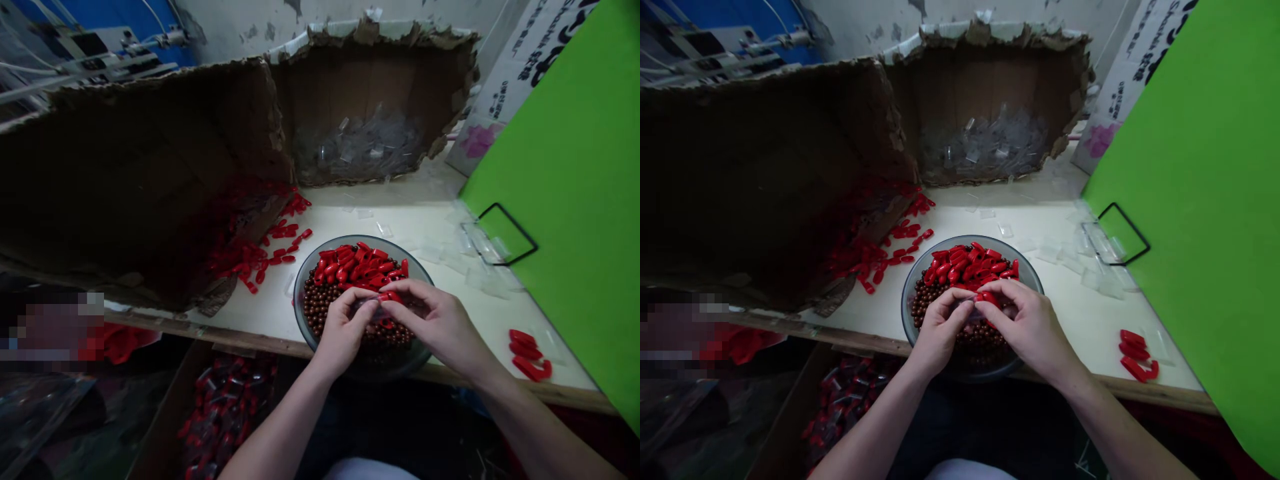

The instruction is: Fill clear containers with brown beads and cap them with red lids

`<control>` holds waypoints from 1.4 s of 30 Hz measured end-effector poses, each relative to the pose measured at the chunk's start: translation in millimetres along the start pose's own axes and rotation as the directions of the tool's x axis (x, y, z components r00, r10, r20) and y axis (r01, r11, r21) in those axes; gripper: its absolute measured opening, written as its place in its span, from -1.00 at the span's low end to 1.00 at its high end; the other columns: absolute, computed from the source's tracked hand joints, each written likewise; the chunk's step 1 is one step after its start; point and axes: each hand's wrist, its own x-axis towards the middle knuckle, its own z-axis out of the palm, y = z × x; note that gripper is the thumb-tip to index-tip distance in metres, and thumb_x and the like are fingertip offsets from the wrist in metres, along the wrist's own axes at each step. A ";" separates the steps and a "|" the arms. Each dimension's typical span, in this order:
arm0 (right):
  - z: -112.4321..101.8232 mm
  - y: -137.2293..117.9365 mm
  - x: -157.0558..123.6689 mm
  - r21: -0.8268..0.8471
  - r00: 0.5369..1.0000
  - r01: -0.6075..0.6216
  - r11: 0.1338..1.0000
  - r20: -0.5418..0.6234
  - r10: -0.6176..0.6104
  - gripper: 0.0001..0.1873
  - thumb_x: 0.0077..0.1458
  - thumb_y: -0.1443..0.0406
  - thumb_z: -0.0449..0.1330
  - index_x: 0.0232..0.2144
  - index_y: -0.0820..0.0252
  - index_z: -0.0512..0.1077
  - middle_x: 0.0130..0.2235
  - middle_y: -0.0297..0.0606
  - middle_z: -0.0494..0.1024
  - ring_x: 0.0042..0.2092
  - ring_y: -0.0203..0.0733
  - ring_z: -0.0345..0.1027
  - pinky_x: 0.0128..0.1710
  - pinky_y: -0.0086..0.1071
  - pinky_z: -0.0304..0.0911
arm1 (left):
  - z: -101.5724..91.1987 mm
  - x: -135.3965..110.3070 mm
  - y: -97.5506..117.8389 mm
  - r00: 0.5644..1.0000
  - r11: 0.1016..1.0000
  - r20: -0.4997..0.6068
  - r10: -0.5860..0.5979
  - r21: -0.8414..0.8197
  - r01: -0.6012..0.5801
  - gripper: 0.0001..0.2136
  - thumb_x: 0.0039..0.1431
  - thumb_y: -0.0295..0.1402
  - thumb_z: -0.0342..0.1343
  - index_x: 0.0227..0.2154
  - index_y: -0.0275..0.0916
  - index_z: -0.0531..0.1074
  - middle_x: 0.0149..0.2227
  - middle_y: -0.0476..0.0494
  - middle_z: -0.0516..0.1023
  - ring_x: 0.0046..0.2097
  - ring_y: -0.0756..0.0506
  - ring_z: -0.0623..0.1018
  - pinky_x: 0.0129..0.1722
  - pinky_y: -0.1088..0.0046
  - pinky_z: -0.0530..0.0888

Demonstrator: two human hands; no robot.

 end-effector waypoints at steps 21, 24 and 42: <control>-152.2 111.8 -43.2 -0.667 0.923 -0.384 0.639 -0.249 0.295 -0.66 0.10 0.15 0.11 -0.18 0.19 0.56 -0.14 0.00 0.60 -0.16 0.13 0.47 -0.16 -0.06 0.31 | -2.6 2.5 0.7 0.998 0.924 0.015 -0.059 -0.378 0.060 -0.82 0.11 -0.27 0.19 -0.30 -0.28 0.44 -0.31 -0.11 0.52 -0.40 0.05 0.48 -0.49 0.61 0.40; -166.0 143.3 -65.8 -0.711 0.906 -0.379 0.593 -0.153 0.395 -0.63 0.11 0.17 0.08 -0.16 0.26 0.53 -0.18 0.04 0.62 -0.23 0.10 0.50 -0.22 -0.12 0.32 | -1.8 1.8 0.8 0.998 0.931 0.022 -0.059 -0.359 0.063 -0.81 0.10 -0.28 0.20 -0.29 -0.28 0.44 -0.33 -0.11 0.51 -0.40 0.05 0.48 -0.49 0.61 0.41; -43.0 23.8 -6.7 -0.409 0.994 0.098 0.907 0.088 -0.067 -0.78 0.17 0.19 0.10 -0.24 0.08 0.52 -0.20 -0.25 0.60 -0.21 -0.14 0.46 -0.25 -0.32 0.33 | -25.5 10.2 8.9 0.993 0.909 -0.116 0.028 -0.410 -0.073 -0.80 0.10 -0.26 0.20 -0.28 -0.27 0.44 -0.35 -0.08 0.50 -0.43 0.07 0.45 -0.51 0.63 0.38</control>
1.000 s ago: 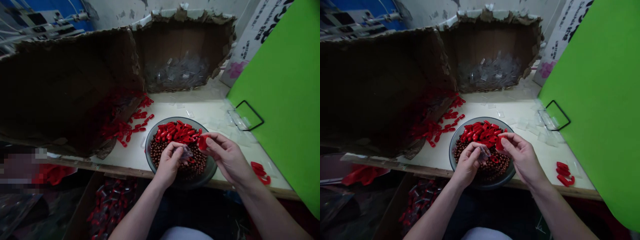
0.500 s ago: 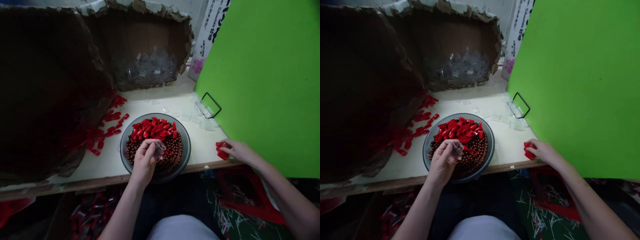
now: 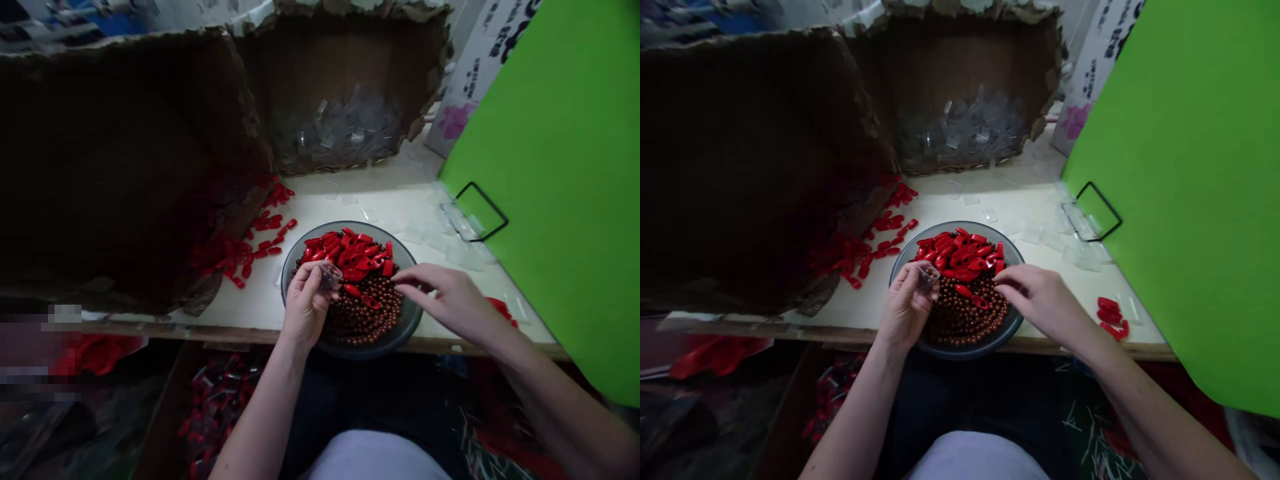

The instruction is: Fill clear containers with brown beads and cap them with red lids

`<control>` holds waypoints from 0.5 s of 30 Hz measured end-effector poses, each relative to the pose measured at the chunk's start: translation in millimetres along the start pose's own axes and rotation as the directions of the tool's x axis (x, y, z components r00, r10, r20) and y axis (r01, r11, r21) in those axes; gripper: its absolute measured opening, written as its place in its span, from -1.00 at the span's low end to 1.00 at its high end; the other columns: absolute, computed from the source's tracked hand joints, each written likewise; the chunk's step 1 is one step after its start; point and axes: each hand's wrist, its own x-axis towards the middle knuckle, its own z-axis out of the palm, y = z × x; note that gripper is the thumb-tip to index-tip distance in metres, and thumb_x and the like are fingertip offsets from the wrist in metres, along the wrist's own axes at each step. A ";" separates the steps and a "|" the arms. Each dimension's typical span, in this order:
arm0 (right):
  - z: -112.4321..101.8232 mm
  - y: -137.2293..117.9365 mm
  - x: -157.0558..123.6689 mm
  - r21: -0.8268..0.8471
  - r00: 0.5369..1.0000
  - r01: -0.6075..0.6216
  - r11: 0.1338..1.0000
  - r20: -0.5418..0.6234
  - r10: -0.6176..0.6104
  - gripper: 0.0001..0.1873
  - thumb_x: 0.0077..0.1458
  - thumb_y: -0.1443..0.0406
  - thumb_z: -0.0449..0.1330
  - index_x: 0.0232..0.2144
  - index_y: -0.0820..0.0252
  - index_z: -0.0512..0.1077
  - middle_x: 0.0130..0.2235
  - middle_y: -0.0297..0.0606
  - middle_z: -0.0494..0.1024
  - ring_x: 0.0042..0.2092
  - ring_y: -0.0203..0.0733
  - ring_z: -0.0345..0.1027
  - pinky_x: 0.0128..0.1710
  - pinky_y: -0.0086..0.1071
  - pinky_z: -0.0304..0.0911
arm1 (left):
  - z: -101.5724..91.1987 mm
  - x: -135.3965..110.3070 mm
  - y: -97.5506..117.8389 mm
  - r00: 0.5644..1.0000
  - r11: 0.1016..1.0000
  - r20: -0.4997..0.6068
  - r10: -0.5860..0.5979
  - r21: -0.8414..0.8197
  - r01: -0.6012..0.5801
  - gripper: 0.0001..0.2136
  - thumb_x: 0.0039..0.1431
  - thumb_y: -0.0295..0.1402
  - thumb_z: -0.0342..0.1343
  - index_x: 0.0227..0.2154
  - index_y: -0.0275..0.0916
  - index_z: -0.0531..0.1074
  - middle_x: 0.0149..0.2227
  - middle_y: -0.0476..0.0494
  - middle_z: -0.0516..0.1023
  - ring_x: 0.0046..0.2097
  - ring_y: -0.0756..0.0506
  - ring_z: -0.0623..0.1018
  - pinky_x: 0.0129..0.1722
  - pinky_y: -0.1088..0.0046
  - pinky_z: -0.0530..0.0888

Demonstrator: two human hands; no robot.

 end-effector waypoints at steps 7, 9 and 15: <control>55.4 -20.5 38.0 -0.364 0.926 0.063 0.929 0.370 0.082 -0.83 0.00 0.24 0.26 -0.32 0.15 0.44 -0.30 -0.15 0.58 -0.28 0.00 0.47 -0.32 -0.27 0.26 | -1.1 -0.4 0.8 0.999 1.000 -0.036 -0.001 -0.012 0.001 -0.76 0.04 -0.22 0.24 -0.29 -0.26 0.44 -0.36 -0.06 0.50 -0.44 0.06 0.44 -0.51 0.60 0.36; 58.3 -15.9 39.9 -0.359 0.932 0.031 0.933 0.348 0.103 -0.84 0.01 0.26 0.24 -0.31 0.17 0.44 -0.31 -0.14 0.58 -0.27 0.00 0.47 -0.30 -0.25 0.26 | -1.9 -0.5 0.8 0.999 1.000 -0.040 -0.006 -0.022 0.005 -0.77 0.05 -0.23 0.24 -0.30 -0.26 0.43 -0.35 -0.06 0.50 -0.44 0.07 0.44 -0.51 0.60 0.36; 33.4 -11.2 34.8 0.459 0.923 -0.263 0.848 0.376 0.083 -0.67 0.07 0.09 0.20 -0.20 0.19 0.46 -0.24 -0.24 0.56 -0.25 -0.17 0.44 -0.26 -0.31 0.33 | -3.6 -1.7 -3.5 1.000 1.000 -0.009 -0.015 0.003 0.015 -0.80 0.10 -0.26 0.20 -0.27 -0.27 0.44 -0.34 -0.08 0.51 -0.42 0.07 0.45 -0.49 0.60 0.37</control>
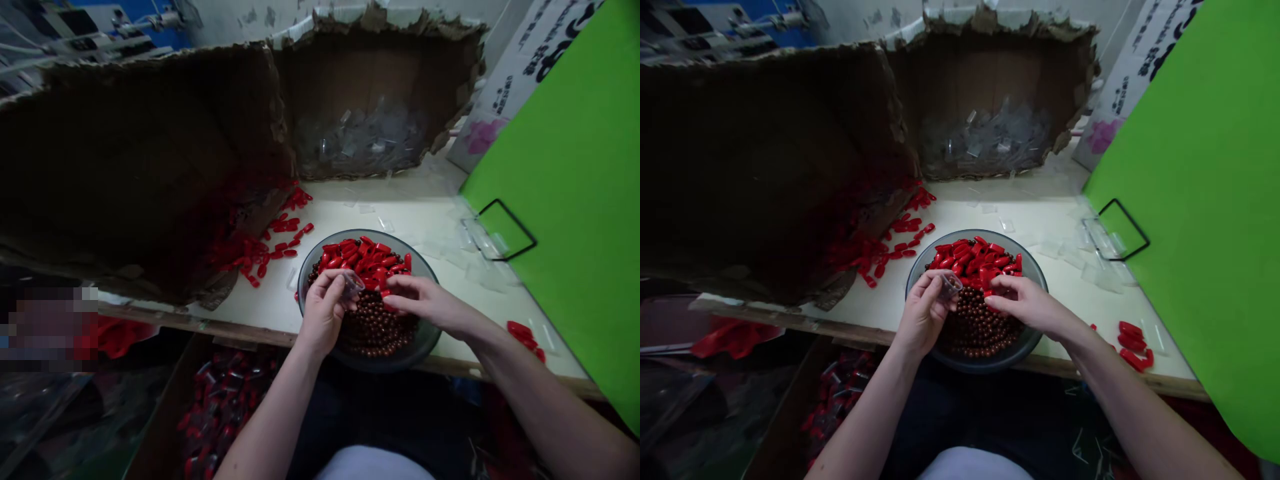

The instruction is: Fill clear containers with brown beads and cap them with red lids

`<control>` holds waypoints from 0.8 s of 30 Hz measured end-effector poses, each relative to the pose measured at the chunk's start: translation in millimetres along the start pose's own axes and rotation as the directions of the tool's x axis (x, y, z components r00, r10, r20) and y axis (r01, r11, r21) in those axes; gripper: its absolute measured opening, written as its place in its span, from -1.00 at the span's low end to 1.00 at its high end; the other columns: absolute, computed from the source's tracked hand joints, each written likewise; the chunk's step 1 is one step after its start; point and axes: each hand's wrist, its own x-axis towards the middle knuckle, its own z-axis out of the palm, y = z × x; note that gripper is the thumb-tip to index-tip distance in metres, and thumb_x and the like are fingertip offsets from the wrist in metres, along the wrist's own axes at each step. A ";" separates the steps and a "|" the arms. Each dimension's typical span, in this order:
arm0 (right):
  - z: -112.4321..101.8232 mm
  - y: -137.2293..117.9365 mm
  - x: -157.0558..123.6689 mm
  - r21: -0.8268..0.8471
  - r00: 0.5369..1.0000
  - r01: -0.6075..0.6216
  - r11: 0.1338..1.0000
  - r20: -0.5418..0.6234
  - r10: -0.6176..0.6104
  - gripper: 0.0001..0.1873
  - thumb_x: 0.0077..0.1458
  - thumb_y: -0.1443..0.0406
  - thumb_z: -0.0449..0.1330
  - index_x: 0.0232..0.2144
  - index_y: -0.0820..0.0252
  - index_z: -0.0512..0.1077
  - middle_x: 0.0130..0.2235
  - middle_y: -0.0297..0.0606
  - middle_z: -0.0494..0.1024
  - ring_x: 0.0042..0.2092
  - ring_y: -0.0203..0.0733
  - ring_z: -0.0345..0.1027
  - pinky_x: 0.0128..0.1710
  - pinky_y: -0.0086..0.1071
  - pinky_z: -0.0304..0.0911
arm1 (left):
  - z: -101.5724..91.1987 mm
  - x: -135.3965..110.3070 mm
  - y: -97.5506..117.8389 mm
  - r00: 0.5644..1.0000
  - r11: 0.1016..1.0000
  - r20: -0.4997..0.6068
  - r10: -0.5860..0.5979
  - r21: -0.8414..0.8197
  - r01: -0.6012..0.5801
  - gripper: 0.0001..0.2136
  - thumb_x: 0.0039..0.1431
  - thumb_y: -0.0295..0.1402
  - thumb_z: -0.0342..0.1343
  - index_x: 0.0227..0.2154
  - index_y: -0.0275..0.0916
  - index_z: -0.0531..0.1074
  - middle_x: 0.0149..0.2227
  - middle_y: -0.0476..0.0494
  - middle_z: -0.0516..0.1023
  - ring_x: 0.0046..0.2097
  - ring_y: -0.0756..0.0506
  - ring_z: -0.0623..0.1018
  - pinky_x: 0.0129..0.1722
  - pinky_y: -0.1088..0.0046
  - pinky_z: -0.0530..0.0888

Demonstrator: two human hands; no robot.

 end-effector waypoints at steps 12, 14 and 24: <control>11.3 -20.5 -12.2 0.333 0.971 0.177 0.926 -0.212 -0.109 -0.66 -0.05 0.15 0.34 -0.22 0.13 0.46 -0.22 -0.27 0.58 -0.18 -0.17 0.45 -0.12 -0.30 0.35 | 15.7 -15.9 -5.8 0.992 0.990 0.085 -0.091 0.117 0.080 -0.79 0.11 -0.25 0.19 -0.28 -0.29 0.46 -0.35 -0.08 0.50 -0.43 0.06 0.45 -0.50 0.60 0.38; 14.2 -21.0 -12.1 0.313 0.969 0.178 0.933 -0.223 -0.111 -0.64 -0.03 0.13 0.32 -0.16 0.11 0.47 -0.20 -0.26 0.59 -0.20 -0.17 0.46 -0.17 -0.30 0.37 | 18.1 -17.2 -8.7 0.991 0.990 0.088 -0.102 0.103 0.093 -0.78 0.10 -0.24 0.20 -0.29 -0.28 0.46 -0.34 -0.08 0.50 -0.44 0.06 0.45 -0.51 0.60 0.37; 17.9 -19.2 -22.6 0.327 0.987 0.072 0.942 -0.156 -0.022 -0.56 0.15 0.06 0.15 0.01 0.12 0.47 -0.20 -0.24 0.61 -0.26 -0.20 0.46 -0.21 -0.29 0.40 | 15.9 -15.1 -18.5 0.996 0.991 0.030 -0.084 0.107 0.080 -0.79 0.11 -0.24 0.19 -0.29 -0.27 0.41 -0.42 -0.01 0.47 -0.45 0.06 0.45 -0.48 0.58 0.37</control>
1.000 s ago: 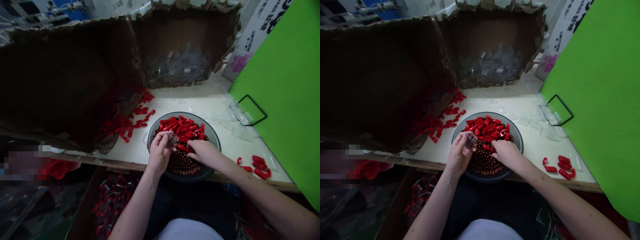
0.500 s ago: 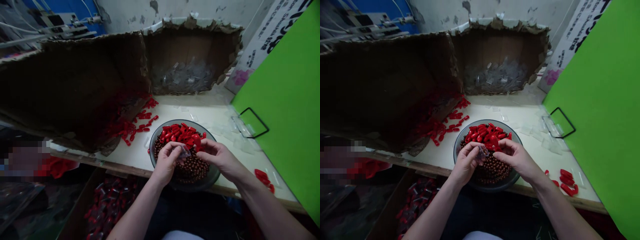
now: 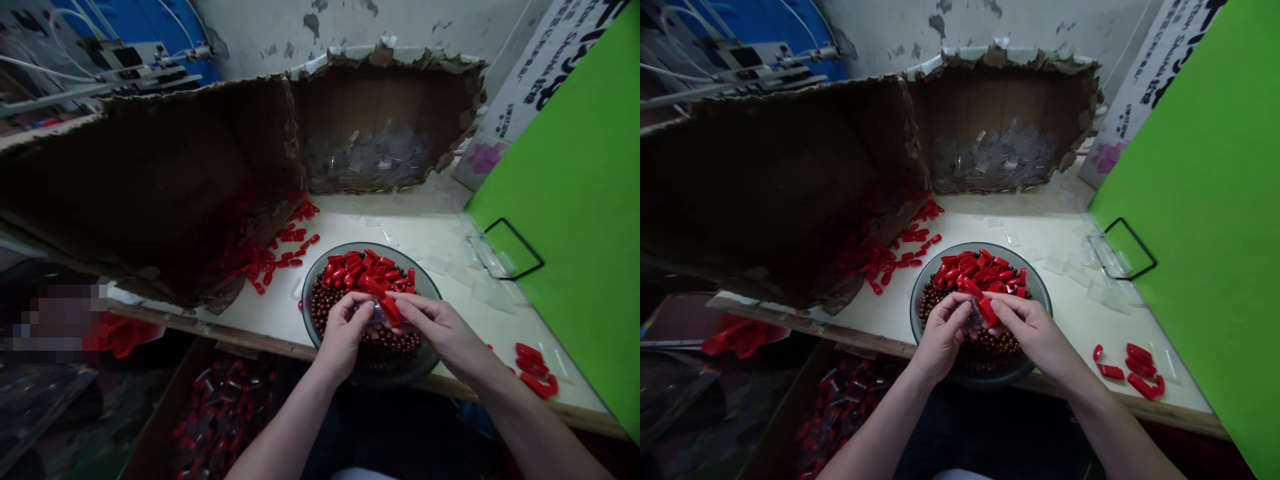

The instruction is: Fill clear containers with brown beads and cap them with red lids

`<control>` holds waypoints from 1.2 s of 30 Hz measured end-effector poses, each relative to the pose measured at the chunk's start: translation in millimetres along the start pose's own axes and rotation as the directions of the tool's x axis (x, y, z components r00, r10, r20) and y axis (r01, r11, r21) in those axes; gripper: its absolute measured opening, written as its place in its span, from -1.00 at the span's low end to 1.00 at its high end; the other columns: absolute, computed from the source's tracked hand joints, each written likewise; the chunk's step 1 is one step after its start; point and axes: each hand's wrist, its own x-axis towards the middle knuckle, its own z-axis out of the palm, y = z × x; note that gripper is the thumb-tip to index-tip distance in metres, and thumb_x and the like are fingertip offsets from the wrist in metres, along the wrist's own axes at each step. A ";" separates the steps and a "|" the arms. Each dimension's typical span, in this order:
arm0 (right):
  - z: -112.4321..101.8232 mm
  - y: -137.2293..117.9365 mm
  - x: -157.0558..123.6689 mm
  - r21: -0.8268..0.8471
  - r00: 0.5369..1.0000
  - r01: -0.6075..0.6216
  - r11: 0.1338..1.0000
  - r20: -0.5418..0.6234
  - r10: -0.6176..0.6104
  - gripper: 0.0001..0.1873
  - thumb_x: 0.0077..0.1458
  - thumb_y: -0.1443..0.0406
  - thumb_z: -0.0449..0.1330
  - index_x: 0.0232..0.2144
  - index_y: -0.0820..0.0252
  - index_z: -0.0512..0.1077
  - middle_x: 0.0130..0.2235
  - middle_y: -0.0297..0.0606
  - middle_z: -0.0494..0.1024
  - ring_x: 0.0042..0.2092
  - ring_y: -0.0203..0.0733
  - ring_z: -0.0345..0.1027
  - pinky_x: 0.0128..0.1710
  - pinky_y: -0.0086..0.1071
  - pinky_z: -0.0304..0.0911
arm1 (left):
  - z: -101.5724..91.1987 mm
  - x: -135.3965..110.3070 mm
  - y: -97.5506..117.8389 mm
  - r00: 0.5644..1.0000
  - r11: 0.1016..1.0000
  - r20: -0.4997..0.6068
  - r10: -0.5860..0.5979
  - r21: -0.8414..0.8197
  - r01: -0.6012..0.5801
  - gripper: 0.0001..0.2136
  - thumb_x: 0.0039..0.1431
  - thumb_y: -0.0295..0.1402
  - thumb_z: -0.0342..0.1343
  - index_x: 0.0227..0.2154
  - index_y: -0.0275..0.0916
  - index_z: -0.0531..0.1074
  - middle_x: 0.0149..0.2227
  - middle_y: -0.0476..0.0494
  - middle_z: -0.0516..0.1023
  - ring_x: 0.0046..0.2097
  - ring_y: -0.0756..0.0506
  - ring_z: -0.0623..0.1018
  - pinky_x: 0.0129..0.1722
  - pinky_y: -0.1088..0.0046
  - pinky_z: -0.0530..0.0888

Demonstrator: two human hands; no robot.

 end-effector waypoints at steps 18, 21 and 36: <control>15.4 2.1 -4.8 -0.270 0.936 0.169 0.948 -0.257 -0.240 -0.70 0.08 0.13 0.23 -0.13 0.04 0.54 -0.08 -0.26 0.59 -0.09 -0.09 0.48 -0.05 -0.22 0.38 | 0.1 -2.0 -2.3 1.000 0.996 -0.007 0.028 0.084 -0.027 -0.79 0.13 -0.21 0.16 -0.27 -0.25 0.44 -0.41 0.01 0.42 -0.47 0.09 0.39 -0.49 0.59 0.39; 21.2 6.8 -3.4 -0.207 0.942 0.147 0.967 -0.269 -0.201 -0.68 0.09 0.13 0.22 -0.10 0.04 0.52 -0.10 -0.26 0.60 -0.12 -0.10 0.49 -0.11 -0.24 0.41 | 0.9 -2.5 -2.3 0.999 0.993 -0.025 0.045 0.108 -0.042 -0.80 0.15 -0.20 0.14 -0.28 -0.24 0.42 -0.42 0.02 0.42 -0.47 0.08 0.39 -0.47 0.58 0.39; 10.3 -3.8 26.7 0.252 0.995 0.018 0.968 -0.101 0.008 -0.62 0.16 0.06 0.12 -0.11 0.12 0.53 -0.24 -0.26 0.57 -0.33 -0.31 0.39 -0.40 -0.48 0.28 | 5.2 -1.0 7.3 0.981 0.987 0.125 -0.150 -0.043 0.156 -0.75 0.07 -0.22 0.20 -0.33 -0.31 0.37 -0.49 -0.03 0.46 -0.55 0.08 0.42 -0.61 0.64 0.35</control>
